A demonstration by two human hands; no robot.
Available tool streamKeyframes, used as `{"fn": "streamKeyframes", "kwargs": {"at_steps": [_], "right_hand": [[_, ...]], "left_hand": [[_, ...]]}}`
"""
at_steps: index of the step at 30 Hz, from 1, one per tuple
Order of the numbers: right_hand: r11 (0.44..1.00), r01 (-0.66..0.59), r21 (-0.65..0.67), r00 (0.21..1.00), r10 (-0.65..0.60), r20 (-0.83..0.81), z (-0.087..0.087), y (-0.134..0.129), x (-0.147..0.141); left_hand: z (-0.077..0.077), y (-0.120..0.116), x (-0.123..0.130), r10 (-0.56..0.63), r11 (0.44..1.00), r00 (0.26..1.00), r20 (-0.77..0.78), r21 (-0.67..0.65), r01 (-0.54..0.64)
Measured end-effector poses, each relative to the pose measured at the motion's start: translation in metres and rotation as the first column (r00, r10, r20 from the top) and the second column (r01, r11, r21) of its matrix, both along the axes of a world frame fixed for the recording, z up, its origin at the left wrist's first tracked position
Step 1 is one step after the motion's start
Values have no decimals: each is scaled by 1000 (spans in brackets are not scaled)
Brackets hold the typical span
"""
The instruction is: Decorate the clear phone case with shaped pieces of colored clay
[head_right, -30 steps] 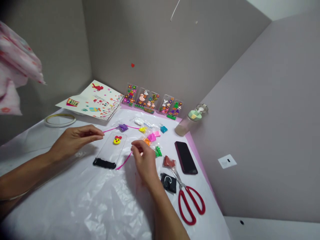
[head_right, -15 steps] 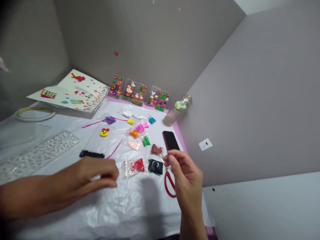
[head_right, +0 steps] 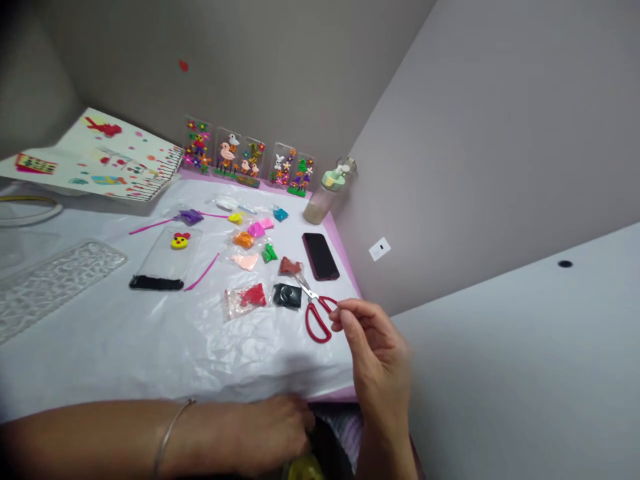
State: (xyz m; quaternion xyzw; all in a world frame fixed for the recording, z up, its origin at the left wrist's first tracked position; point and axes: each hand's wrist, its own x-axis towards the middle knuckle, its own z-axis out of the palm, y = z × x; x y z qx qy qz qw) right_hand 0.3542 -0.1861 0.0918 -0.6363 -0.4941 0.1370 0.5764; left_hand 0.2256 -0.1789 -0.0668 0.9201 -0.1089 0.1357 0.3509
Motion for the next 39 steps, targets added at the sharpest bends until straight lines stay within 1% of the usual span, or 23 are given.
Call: {"fn": "streamKeyframes", "kwargs": {"at_steps": [2, 4, 5, 9, 11, 14, 17, 18, 19, 21, 22, 23, 24, 25, 27, 29, 31, 33, 35, 36, 37, 38, 39], "right_hand": [[1000, 4, -8, 1000, -4, 0, 0, -3, 2], [1000, -5, -26, 1000, 6, 10, -2, -5, 5], [999, -10, -41, 1000, 11, 23, -4, -5, 7], [992, -32, -121, 991, 47, 124, -17, -1, 11], [989, -48, -142, 981, 73, 177, -22, 4, 11], [985, -93, -143, 961, 127, 245, -23, 13, 5], [968, -193, -163, 917, 236, 321, -21, 26, -2], [957, -223, -183, 894, 276, 352, -22, 33, -5], [947, -244, -207, 867, 309, 391, -23, 40, -7], [933, -229, -277, 801, 343, 492, -26, 61, -11], [928, -193, -318, 760, 347, 550, -29, 73, -13], [921, -123, -371, 719, 340, 606, -32, 86, -17], [898, -38, -439, 680, 345, 647, -34, 101, -21], [886, -8, -463, 663, 352, 661, -37, 115, -25], [873, 28, -487, 635, 361, 683, -42, 144, -35], [861, 51, -506, 610, 374, 699, -47, 168, -45], [847, 76, -526, 592, 386, 707, -53, 185, -51], [838, 92, -537, 589, 389, 708, -60, 195, -53], [839, 94, -535, 604, 379, 701, -64, 198, -50], [843, 92, -529, 616, 370, 696, -64, 196, -47], [848, 90, -523, 627, 360, 691, -64, 193, -45], [856, 80, -511, 645, 347, 681, -63, 189, -44], [867, 51, -495, 671, 337, 660, -61, 183, -44]], "left_hand": [[-4, -8, 9, 67, 985, 997, 26, 158, -70], [-5, -12, 15, 112, 957, 992, 64, 260, -125], [-5, -12, 18, 114, 950, 990, 78, 284, -131], [-9, -10, 28, 50, 942, 994, 93, 327, -78], [-10, -5, 28, 62, 937, 994, 91, 338, -89], [-5, 10, 14, 156, 921, 982, 105, 344, -183], [12, 30, -19, 261, 895, 955, 138, 336, -293], [20, 37, -33, 300, 886, 942, 151, 322, -333], [29, 45, -48, 348, 880, 922, 169, 280, -383], [48, 59, -76, 484, 839, 859, 167, 190, -510], [56, 65, -89, 532, 820, 832, 155, 152, -552], [64, 71, -100, 546, 819, 829, 122, 127, -559], [71, 77, -110, 532, 834, 838, 122, 97, -544], [76, 82, -119, 516, 847, 848, 125, 76, -526], [84, 91, -132, 470, 872, 874, 123, 87, -481], [89, 99, -141, 453, 876, 879, 147, 109, -470], [91, 107, -147, 483, 859, 854, 195, 86, -505], [91, 117, -152, 540, 833, 808, 234, -10, -553], [91, 128, -158, 612, 791, 753, 242, -166, -589], [90, 133, -161, 657, 752, 719, 225, -253, -608], [90, 139, -165, 707, 698, 682, 187, -337, -632], [90, 143, -169, 759, 627, 637, 132, -413, -661], [90, 148, -173, 807, 542, 586, 67, -477, -692]]}}
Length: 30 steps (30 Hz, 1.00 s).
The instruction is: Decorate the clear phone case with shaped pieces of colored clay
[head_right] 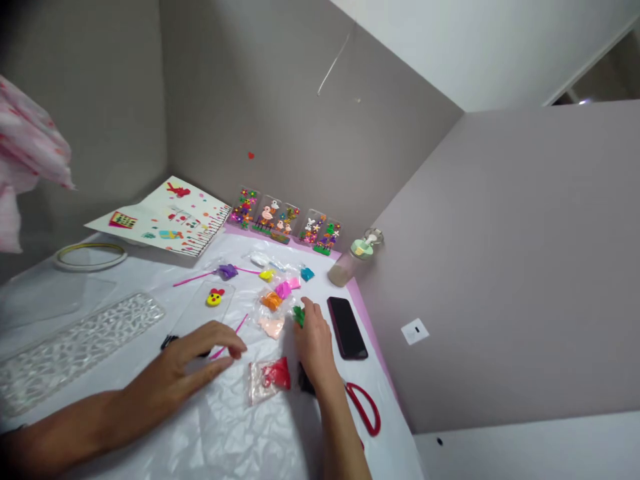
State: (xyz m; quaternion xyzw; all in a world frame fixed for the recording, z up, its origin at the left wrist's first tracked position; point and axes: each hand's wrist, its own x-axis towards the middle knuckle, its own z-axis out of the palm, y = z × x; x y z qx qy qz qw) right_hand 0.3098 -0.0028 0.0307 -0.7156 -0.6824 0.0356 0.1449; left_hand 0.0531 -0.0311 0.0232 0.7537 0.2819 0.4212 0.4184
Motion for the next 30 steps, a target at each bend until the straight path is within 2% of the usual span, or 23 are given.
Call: {"fn": "streamKeyframes", "kwargs": {"at_steps": [2, 3, 5, 10, 13, 15, 19, 22, 24, 26, 28, 30], "right_hand": [[995, -61, 80, 982, 74, -173, 4, -14, -7], [985, -113, 132, 949, 146, -278, 6, -22, -13], [956, -203, 209, 880, 272, -388, 7, -37, -30], [875, -274, 400, 816, 431, -384, -5, -62, -66], [827, -237, 511, 825, 449, -344, -16, -66, -73], [817, -211, 537, 831, 439, -341, -21, -67, -74], [846, -147, 512, 842, 379, -384, -28, -70, -71], [884, -79, 460, 818, 321, -478, -28, -75, -67], [931, -39, 363, 749, 268, -605, -25, -79, -65], [971, -5, 239, 631, 189, -753, -21, -82, -64], [989, 17, 144, 503, 116, -857, -18, -84, -64], [995, 30, 93, 431, 71, -900, -17, -86, -64]], "left_hand": [[1, 7, -6, 100, 982, 995, -5, -158, -99], [2, 9, -9, 126, 970, 992, -11, -207, -125], [3, 13, -12, 139, 961, 990, -6, -242, -137], [3, 16, -11, 143, 963, 989, 24, -235, -134], [-1, 18, -10, 162, 936, 986, 27, -321, -145], [-4, 21, -9, 148, 908, 987, 67, -406, -108], [-6, 26, -9, 54, 836, 987, 150, -548, 38], [-2, 26, -9, -52, 819, 994, 99, -565, 99], [0, 24, -8, -92, 830, 994, 64, -546, 112], [0, 23, -8, -93, 842, 994, 61, -528, 111], [-1, 22, -7, -103, 835, 992, 69, -535, 124], [-3, 22, -7, -147, 812, 987, 69, -561, 160]]}}
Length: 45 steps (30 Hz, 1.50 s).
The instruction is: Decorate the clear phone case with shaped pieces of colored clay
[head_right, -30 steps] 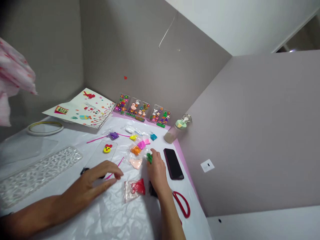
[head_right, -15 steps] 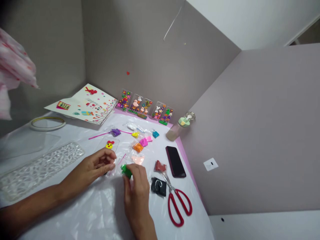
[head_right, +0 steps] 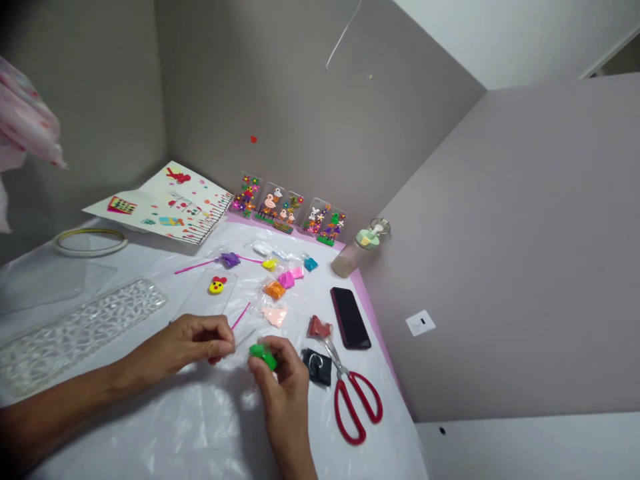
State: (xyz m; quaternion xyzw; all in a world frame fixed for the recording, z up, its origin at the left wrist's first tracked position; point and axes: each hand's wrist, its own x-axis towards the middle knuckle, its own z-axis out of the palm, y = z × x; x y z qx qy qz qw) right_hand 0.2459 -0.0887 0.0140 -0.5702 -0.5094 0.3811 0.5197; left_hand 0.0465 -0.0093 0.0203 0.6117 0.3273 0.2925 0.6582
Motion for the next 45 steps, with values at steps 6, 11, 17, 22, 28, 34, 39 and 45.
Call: {"fn": "streamKeyframes", "kwargs": {"at_steps": [6, 11, 17, 22, 28, 34, 39, 45], "right_hand": [[998, 1, -62, 1000, -3, -31, -4, -11, 2], [996, -4, -86, 1000, 4, -5, -12, -24, 14], [997, -31, -70, 994, 38, 104, -19, -35, 22], [997, 78, 18, 970, -81, 230, -22, -35, 15], [913, 136, 385, 845, -310, 436, -16, -37, -8], [975, -15, 222, 921, -73, 383, -5, -31, -20], [971, -37, 236, 915, -62, 399, -8, -28, -20], [967, -15, 256, 887, -105, 450, -14, -34, -33]], "left_hand": [[-8, -5, 5, -143, 985, 989, 31, -96, 145], [-9, -14, 12, -155, 974, 977, 144, -145, 176], [-11, -18, 14, -158, 975, 979, 128, -139, 176], [-18, -19, 14, -153, 969, 975, 163, -169, 181], [-22, -21, 16, -119, 987, 982, 149, -93, 134], [-23, -25, 18, -87, 993, 984, 157, -71, 99], [-18, -27, 17, -18, 1000, 989, 149, 11, 16], [-14, -25, 15, 123, 977, 992, 37, 171, -128]]}}
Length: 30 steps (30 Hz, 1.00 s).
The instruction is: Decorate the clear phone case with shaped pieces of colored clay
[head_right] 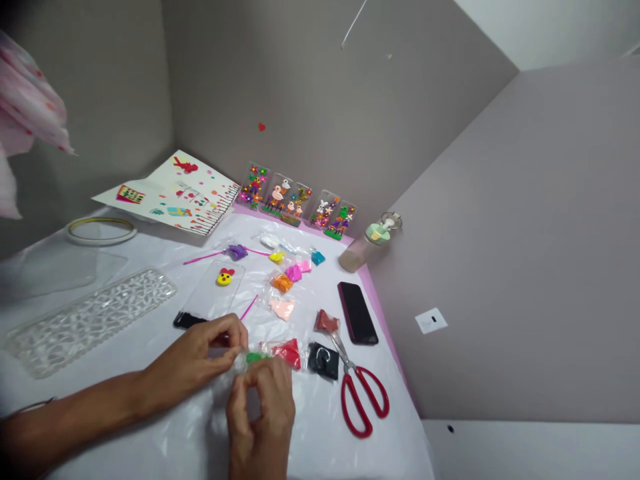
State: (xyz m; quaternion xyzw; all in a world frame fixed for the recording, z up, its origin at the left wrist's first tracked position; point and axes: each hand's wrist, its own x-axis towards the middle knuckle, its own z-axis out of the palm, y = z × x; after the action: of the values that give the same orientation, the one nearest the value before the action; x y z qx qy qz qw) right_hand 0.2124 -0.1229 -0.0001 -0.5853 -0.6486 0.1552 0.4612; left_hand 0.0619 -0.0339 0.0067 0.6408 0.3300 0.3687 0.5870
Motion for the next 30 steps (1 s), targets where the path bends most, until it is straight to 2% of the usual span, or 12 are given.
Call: {"fn": "streamKeyframes", "kwargs": {"at_steps": [4, 6, 7, 9, 12, 16, 18, 22, 27, 30], "right_hand": [[997, 20, 71, 1000, -21, 17, 4, 0, 5], [992, 64, 109, 998, -65, 5, 7, 1, 12], [991, 95, 99, 995, -93, -24, 9, 1, 16], [995, 103, -10, 985, -103, -139, 11, 2, 23], [979, -6, -203, 929, -69, -364, 12, 2, 28], [965, -55, -255, 854, -87, -513, 14, 5, 27], [958, -81, -274, 841, -82, -535, 15, 6, 26], [960, -55, -275, 857, -96, -506, 14, 7, 27], [959, -55, -277, 882, -83, -464, 10, 3, 25], [951, -85, -298, 877, -70, -475, 6, 1, 27]], "left_hand": [[-7, 1, 1, -55, 982, 988, 142, -174, 79], [-9, 2, 2, -61, 969, 967, 249, -218, 117], [-9, 2, 2, -67, 966, 952, 298, -220, 137], [-10, 3, 1, -88, 969, 939, 332, -189, 157], [-12, 5, -1, -92, 993, 973, 211, -53, 105], [-16, 6, -5, -44, 988, 998, 47, 153, 36], [-15, 7, -5, -87, 985, 996, 18, 148, 83], [-12, 9, -4, -209, 978, 978, 15, 16, 208], [-12, 7, -4, -158, 987, 987, -31, -28, 157], [-14, 6, -3, -185, 983, 982, -39, -8, 185]]}}
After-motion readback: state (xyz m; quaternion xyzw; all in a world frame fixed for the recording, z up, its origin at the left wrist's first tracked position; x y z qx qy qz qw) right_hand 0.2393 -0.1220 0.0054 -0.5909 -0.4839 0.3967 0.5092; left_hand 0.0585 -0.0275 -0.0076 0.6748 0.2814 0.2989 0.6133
